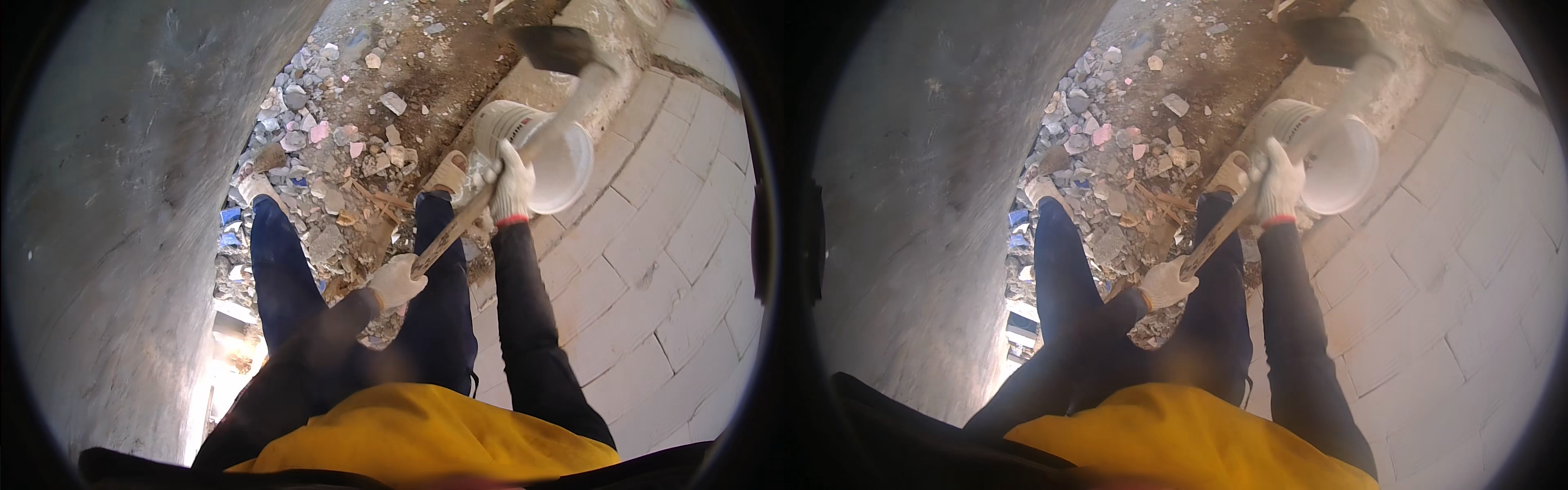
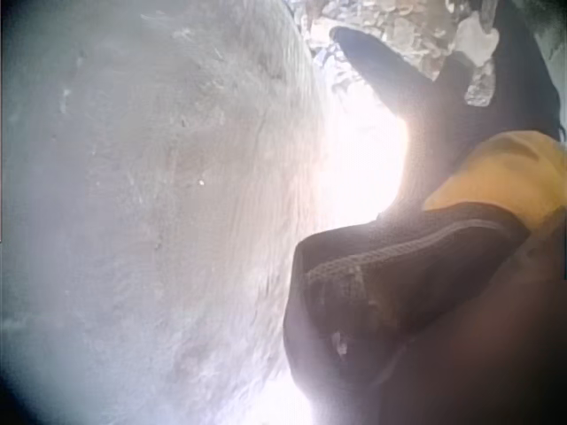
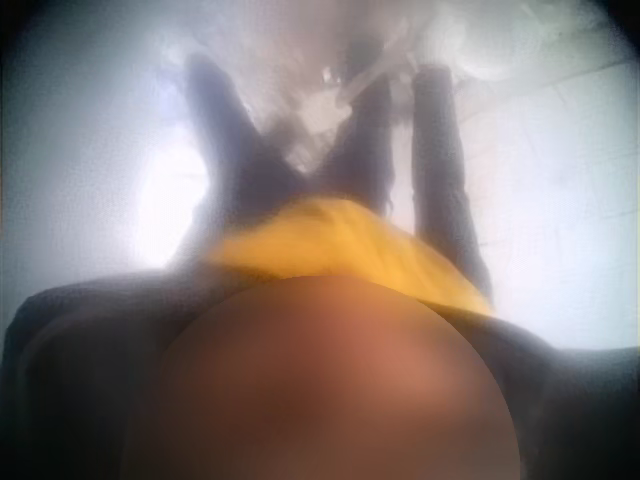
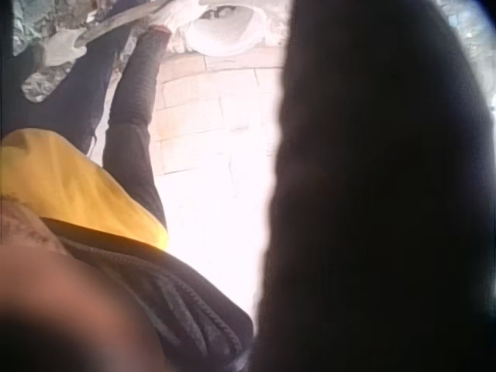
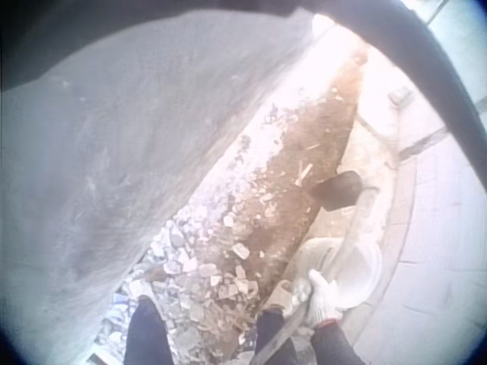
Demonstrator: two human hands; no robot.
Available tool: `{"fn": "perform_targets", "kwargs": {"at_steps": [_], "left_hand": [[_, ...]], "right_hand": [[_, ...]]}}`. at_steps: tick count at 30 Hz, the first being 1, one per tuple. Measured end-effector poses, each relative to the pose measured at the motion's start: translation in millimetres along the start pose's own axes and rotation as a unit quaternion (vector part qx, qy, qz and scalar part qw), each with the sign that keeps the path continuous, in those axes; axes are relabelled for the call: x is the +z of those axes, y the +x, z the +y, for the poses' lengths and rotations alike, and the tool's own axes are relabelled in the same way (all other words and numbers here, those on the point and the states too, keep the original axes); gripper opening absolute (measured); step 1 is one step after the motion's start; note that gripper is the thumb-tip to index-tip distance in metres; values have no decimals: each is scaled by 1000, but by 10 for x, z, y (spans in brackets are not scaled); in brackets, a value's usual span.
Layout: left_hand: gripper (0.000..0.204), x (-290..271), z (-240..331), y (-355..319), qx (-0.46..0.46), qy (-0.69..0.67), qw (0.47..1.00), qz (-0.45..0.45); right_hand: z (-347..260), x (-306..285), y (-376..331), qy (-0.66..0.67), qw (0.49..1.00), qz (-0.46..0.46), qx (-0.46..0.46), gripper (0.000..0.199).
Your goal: The person uses a hoe to scrape and gather rubble and dirt from a narrow tiled corridor, then transfers the debris into a white bucket. The person repeatedly scoops material and deposits it into the bucket, then lifts the bucket to move it.
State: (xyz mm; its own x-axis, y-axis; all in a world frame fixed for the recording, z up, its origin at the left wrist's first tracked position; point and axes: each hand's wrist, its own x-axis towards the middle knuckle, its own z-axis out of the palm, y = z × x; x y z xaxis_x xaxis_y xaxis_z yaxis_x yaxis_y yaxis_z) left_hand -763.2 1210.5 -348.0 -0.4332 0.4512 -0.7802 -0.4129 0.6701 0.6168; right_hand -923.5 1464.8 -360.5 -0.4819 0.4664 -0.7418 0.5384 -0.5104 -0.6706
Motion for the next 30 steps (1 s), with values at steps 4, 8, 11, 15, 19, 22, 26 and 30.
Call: {"fn": "perform_targets", "kwargs": {"at_steps": [4,8,11,15,19,22,26,30], "left_hand": [[48,-97,-328,702,-72,-113,990,39],[43,-239,-958,1106,-182,-190,965,3],[43,-143,-1181,789,-236,-275,932,-34],[45,136,-1013,18,-284,-316,905,-12],[42,48,-930,-554,-303,-259,917,5],[39,-159,-958,-899,-372,-258,888,-76],[33,-466,-898,-1314,-425,-395,814,-36],[27,-736,-607,-1690,-445,-520,729,-1]], "right_hand": [[770,687,1227,-70,996,-6,59,21],[1956,1063,1897,-152,986,-23,68,18],[2821,895,1737,-321,940,-2,120,26],[3369,543,1313,-290,934,-71,196,16],[3555,401,790,-209,928,3,308,15],[3878,352,419,-148,922,-29,357,18],[4414,492,214,-709,523,-467,-75,22],[4597,805,-354,-539,767,-337,89,23]]}}
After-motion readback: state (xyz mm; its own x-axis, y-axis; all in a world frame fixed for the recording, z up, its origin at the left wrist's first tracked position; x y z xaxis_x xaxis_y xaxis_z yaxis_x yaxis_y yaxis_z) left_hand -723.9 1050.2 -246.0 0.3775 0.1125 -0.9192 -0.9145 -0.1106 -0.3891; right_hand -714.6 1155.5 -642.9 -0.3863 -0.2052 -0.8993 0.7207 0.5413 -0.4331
